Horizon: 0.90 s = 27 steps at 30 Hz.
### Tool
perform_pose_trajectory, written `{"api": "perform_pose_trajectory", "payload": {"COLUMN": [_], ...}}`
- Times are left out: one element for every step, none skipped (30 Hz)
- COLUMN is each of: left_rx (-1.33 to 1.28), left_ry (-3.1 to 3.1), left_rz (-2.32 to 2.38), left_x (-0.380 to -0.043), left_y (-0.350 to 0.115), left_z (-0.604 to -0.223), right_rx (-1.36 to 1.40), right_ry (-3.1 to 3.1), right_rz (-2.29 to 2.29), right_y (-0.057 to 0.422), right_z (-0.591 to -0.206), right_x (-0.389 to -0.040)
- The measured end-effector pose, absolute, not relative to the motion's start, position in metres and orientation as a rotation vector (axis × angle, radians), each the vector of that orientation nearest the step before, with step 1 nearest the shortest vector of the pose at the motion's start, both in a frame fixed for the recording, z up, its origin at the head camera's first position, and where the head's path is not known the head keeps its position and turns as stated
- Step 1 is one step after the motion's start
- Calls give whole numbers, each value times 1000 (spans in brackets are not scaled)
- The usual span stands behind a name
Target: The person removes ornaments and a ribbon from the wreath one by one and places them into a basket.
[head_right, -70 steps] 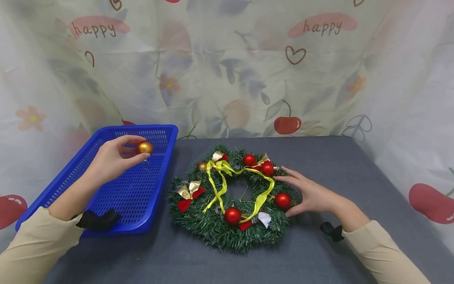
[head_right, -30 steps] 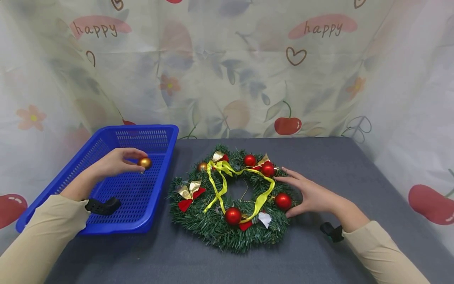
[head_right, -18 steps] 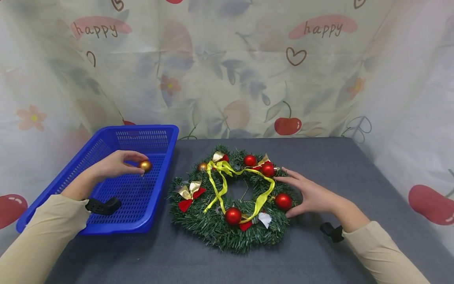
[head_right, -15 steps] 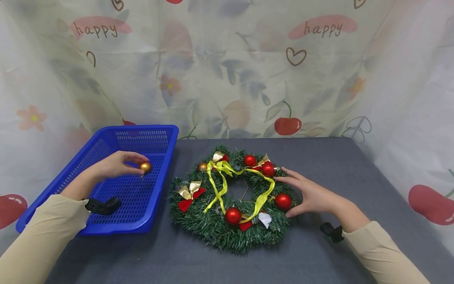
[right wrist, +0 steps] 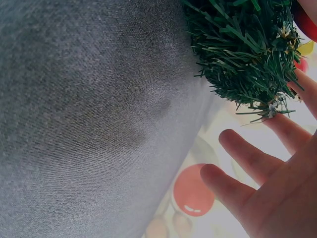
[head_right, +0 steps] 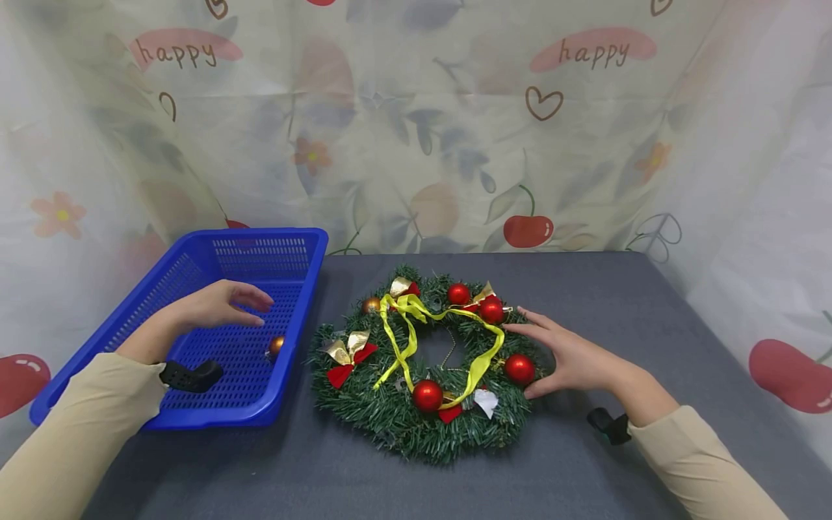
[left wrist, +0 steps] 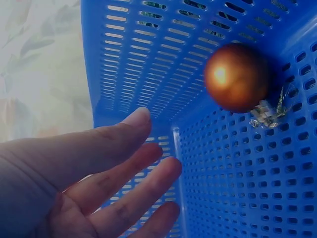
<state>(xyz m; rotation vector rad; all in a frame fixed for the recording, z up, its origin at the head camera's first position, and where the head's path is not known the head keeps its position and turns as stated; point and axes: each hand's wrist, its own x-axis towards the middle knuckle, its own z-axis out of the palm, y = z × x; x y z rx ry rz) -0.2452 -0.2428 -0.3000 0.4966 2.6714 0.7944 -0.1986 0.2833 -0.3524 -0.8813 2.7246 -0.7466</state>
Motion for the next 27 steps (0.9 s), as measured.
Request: {"api": "perform_pose_trajectory", "payload": {"left_rx": [491, 487, 485, 485, 486, 489, 497, 507, 519, 533, 543, 562, 582, 598, 618, 644, 668, 699, 728, 755, 788, 813, 839, 870, 890, 916, 942], "left_ry": [2688, 2706, 2728, 2752, 2779, 2803, 2824, 2839, 2851, 2860, 2863, 2862, 2858, 2852, 2846, 2834, 2826, 2816, 2803, 2790, 2778, 2760, 2745, 2725, 2705, 2679, 2653], "left_rz": [794, 800, 811, 826, 841, 858, 878, 902, 927, 951, 976, 1001, 1028, 1053, 1075, 1096, 1116, 1129, 1140, 1148, 1153, 1156, 1152, 1150, 1150, 1157, 1160], "left_x": [-245, -245, -244, -243, -242, -241, -239, -237, -234, -232, -229, -226, -222, -218, -214, -210, -206, -202, -198, -194, -190, -186, -182, -178, -174, -170, -167], "left_y": [-242, -242, -242, -241, -239, -237, -235, -232, -229, -224, -219, -214, -208, -202, -196, -189, -183, -176, -170, -163, -156, -149, -143, -137, -131, -124, -119], "left_z": [-299, -299, -298, -297, -295, -293, -290, -287, -283, -279, -276, -272, -269, -266, -264, -262, -261, -260, -260, -260, -260, -261, -262, -263, -265, -267, -269], "right_rx": [-882, -883, -885, -886, -886, -886, -886, -885, -883, -880, -879, -881, -882, -885, -888, -889, -892, -894, -895, -894, -892, -889, -888, -886, -883, -882, -880], "right_ry": [2725, 2725, 2724, 2723, 2723, 2722, 2720, 2718, 2719, 2722, 2724, 2725, 2726, 2728, 2730, 2730, 2729, 2728, 2727, 2725, 2724, 2722, 2721, 2720, 2719, 2719, 2719], "right_rz": [-747, -747, -748, -749, -749, -749, -751, -754, -752, -751, -751, -750, -750, -749, -748, -750, -752, -753, -755, -757, -757, -757, -757, -757, -756, -756, -756], "right_y": [283, 283, 283, 283, 283, 283, 283, 283, 283, 283, 283, 283, 283, 283, 283, 283, 283, 283, 283, 283, 283, 283, 283, 283, 284, 284, 283], "right_z": [-352, -353, -353, -353, -353, -353, -353, -353, -353, -353, -353, -353, -353, -353, -353, -353, -353, -353, -353, -353, -353, -353, -353, -353, -353, -353, -353], "right_x": [-199, -199, -199, -198, -198, -199, -199, -199, -199, -199, -198, -198, -198, -198, -198, -198, -198, -198, -198, -198, -198, -198, -198, -199, -199, -199, -199]}}
